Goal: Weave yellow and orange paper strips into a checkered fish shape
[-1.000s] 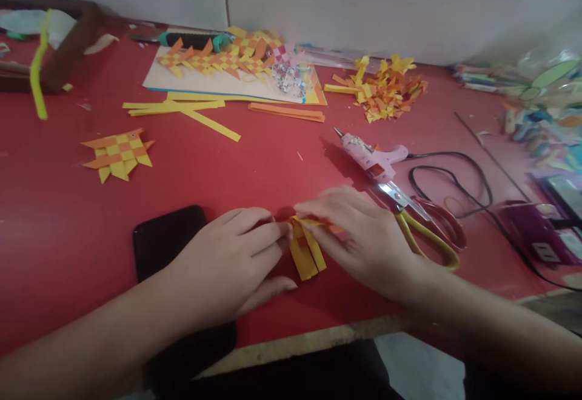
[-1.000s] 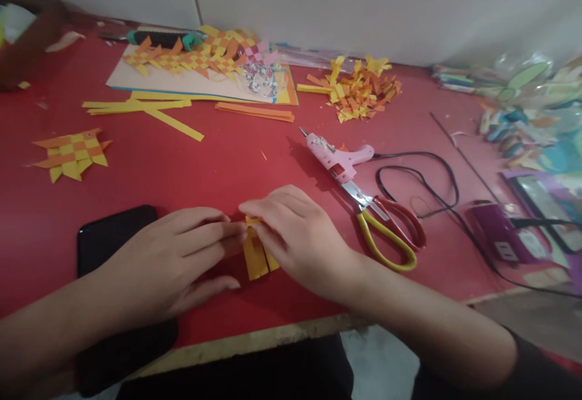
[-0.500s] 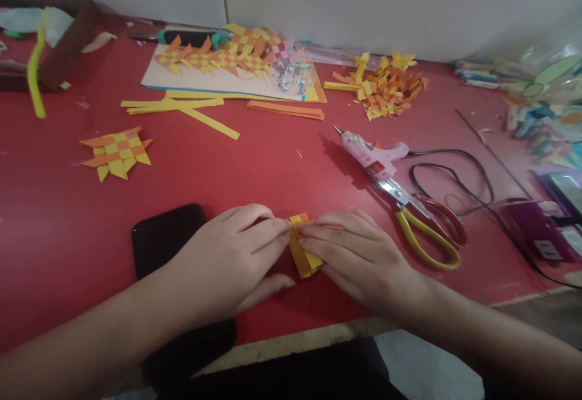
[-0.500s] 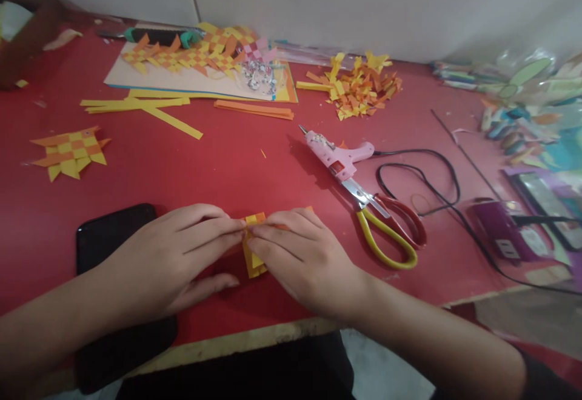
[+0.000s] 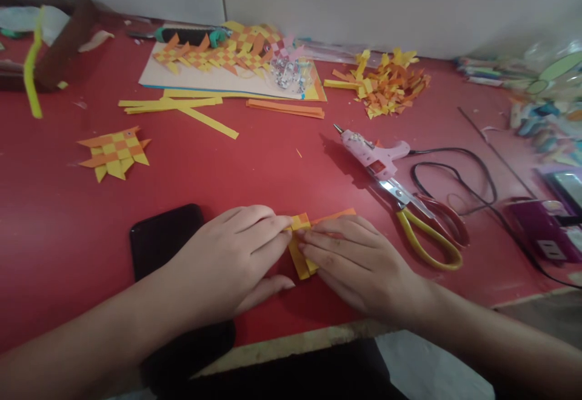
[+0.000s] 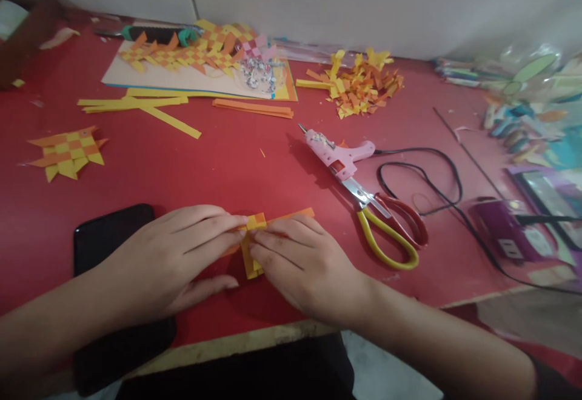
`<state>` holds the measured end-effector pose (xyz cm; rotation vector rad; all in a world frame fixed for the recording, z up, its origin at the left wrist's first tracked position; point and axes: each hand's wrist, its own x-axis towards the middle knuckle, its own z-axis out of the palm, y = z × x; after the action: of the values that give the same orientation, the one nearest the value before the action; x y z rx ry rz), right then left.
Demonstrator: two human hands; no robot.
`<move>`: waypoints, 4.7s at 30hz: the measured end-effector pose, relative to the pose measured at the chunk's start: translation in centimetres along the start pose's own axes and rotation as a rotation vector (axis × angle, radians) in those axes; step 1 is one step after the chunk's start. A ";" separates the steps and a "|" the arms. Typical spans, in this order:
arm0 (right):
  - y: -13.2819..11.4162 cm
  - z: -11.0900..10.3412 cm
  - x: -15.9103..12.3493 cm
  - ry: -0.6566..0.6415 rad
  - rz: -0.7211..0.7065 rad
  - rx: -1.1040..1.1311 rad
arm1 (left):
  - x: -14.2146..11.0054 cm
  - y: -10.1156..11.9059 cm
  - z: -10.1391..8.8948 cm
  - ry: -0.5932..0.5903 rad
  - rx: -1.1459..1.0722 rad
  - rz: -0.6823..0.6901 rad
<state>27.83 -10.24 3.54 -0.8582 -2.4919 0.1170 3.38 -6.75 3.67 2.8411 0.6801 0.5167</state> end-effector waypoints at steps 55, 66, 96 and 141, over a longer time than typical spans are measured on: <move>3.0 -4.3 3.1 0.035 0.113 -0.170 | -0.5 0.7 0.4 0.001 0.102 -0.076; 5.3 -2.0 4.8 -0.355 0.348 0.009 | -0.4 0.6 0.5 0.018 0.051 -0.069; 3.3 -1.3 4.1 -0.147 0.405 0.273 | 0.0 0.0 0.0 0.132 -0.025 -0.063; 4.5 -1.6 4.2 -0.376 0.222 0.367 | 0.8 0.6 0.8 0.059 -0.174 -0.269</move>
<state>28.26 -4.28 5.67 -1.0200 -2.5744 0.8544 4.59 -6.99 3.30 2.5307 0.9596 0.5843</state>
